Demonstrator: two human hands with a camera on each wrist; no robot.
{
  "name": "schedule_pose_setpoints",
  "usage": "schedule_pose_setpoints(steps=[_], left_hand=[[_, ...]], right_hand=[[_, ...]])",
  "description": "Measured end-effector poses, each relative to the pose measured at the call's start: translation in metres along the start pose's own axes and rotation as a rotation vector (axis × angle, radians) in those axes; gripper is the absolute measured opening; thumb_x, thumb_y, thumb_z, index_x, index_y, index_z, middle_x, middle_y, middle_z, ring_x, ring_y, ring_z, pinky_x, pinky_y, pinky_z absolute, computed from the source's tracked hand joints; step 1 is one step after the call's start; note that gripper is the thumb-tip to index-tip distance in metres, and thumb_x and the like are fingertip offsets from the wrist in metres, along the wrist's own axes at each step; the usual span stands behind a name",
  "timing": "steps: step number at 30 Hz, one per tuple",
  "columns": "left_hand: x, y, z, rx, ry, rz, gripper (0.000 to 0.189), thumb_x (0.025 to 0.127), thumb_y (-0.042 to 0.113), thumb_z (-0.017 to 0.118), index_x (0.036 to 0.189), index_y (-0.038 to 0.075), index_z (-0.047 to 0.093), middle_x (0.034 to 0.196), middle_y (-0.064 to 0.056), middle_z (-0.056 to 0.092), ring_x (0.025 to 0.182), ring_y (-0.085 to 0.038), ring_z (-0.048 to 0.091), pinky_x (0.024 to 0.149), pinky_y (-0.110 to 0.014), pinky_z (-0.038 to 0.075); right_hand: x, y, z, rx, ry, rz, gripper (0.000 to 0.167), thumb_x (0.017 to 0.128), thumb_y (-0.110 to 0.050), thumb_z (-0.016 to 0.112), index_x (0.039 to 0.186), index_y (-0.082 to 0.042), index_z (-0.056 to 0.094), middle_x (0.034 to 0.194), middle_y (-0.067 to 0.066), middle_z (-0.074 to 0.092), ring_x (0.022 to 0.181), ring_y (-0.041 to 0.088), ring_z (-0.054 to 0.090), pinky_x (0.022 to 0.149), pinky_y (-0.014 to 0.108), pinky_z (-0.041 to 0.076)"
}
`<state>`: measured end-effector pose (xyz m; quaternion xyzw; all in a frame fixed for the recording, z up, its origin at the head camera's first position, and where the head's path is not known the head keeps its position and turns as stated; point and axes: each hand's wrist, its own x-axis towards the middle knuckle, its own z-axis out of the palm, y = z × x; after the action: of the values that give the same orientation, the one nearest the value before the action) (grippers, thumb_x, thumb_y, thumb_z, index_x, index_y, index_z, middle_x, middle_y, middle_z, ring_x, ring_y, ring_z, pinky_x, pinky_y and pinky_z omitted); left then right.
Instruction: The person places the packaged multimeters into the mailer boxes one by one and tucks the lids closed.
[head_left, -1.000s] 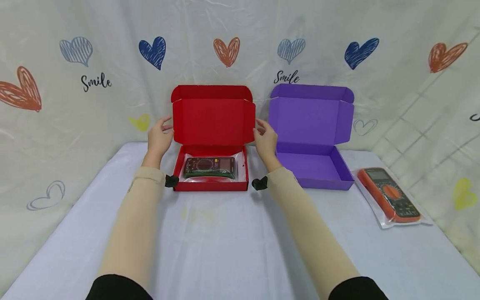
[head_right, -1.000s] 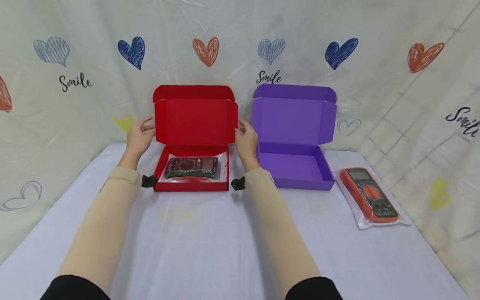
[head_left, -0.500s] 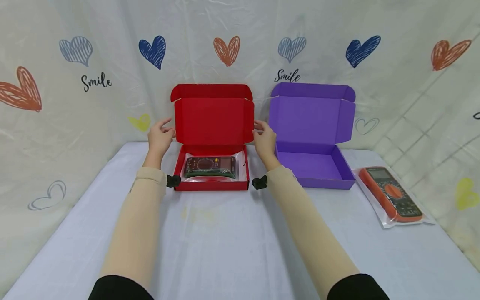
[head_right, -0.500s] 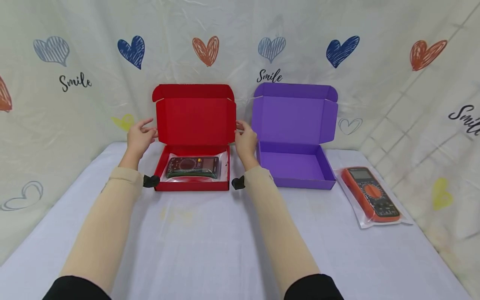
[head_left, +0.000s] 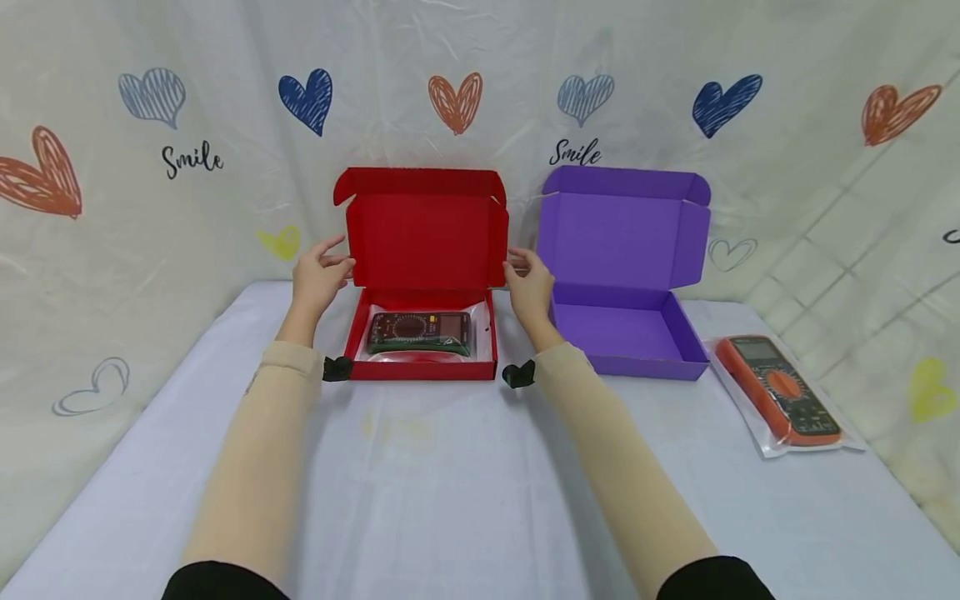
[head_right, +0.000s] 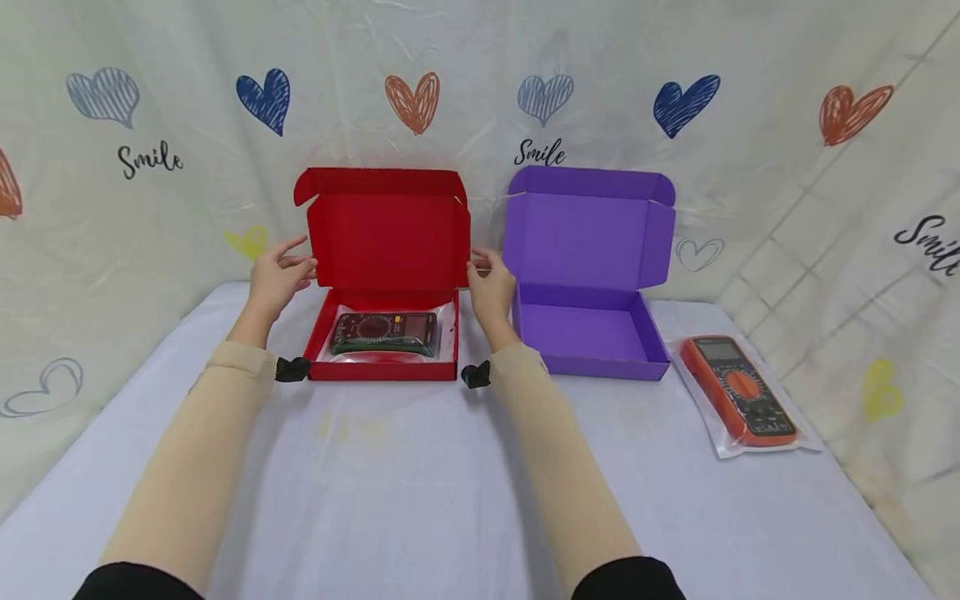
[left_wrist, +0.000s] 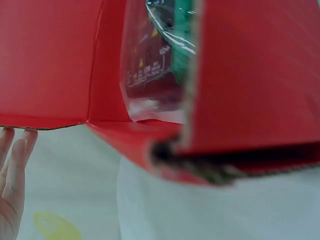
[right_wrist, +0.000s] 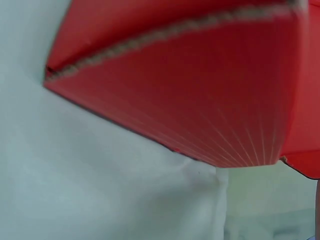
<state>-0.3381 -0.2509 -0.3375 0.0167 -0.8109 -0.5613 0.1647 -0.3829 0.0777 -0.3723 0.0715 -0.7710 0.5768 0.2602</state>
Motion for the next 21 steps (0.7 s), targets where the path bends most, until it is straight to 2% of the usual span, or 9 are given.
schedule_pose_setpoints(steps=[6, 13, 21], left_hand=[[-0.005, -0.001, -0.004, 0.028, -0.047, -0.003, 0.050, 0.106, 0.018, 0.059, 0.154, 0.012, 0.049, 0.134, -0.023, 0.064, 0.101, -0.025, 0.071, 0.093, -0.034, 0.055], [-0.013, -0.001, -0.003, 0.040, -0.081, -0.023, 0.052, 0.106, 0.023, 0.057, 0.156, 0.012, 0.045, 0.140, -0.021, 0.060, 0.111, -0.034, 0.067, 0.094, -0.036, 0.055], [-0.019, -0.003, -0.007, 0.024, -0.104, -0.013, 0.055, 0.107, 0.023, 0.057, 0.158, 0.012, 0.041, 0.144, -0.022, 0.057, 0.117, -0.038, 0.064, 0.097, -0.043, 0.053]], right_hand=[[-0.008, 0.002, 0.000, 0.052, 0.010, 0.020, 0.024, 0.098, -0.004, 0.066, 0.121, 0.000, 0.072, 0.107, 0.018, 0.074, 0.096, 0.031, 0.071, 0.079, 0.035, 0.058], [-0.017, 0.003, 0.000, 0.115, -0.017, 0.112, 0.025, 0.098, -0.007, 0.069, 0.121, 0.002, 0.074, 0.112, 0.019, 0.074, 0.098, 0.032, 0.072, 0.081, 0.032, 0.057], [-0.024, -0.002, -0.001, 0.204, -0.048, 0.164, 0.027, 0.099, -0.006, 0.067, 0.123, 0.005, 0.072, 0.117, 0.024, 0.071, 0.105, 0.037, 0.070, 0.092, 0.041, 0.056]])
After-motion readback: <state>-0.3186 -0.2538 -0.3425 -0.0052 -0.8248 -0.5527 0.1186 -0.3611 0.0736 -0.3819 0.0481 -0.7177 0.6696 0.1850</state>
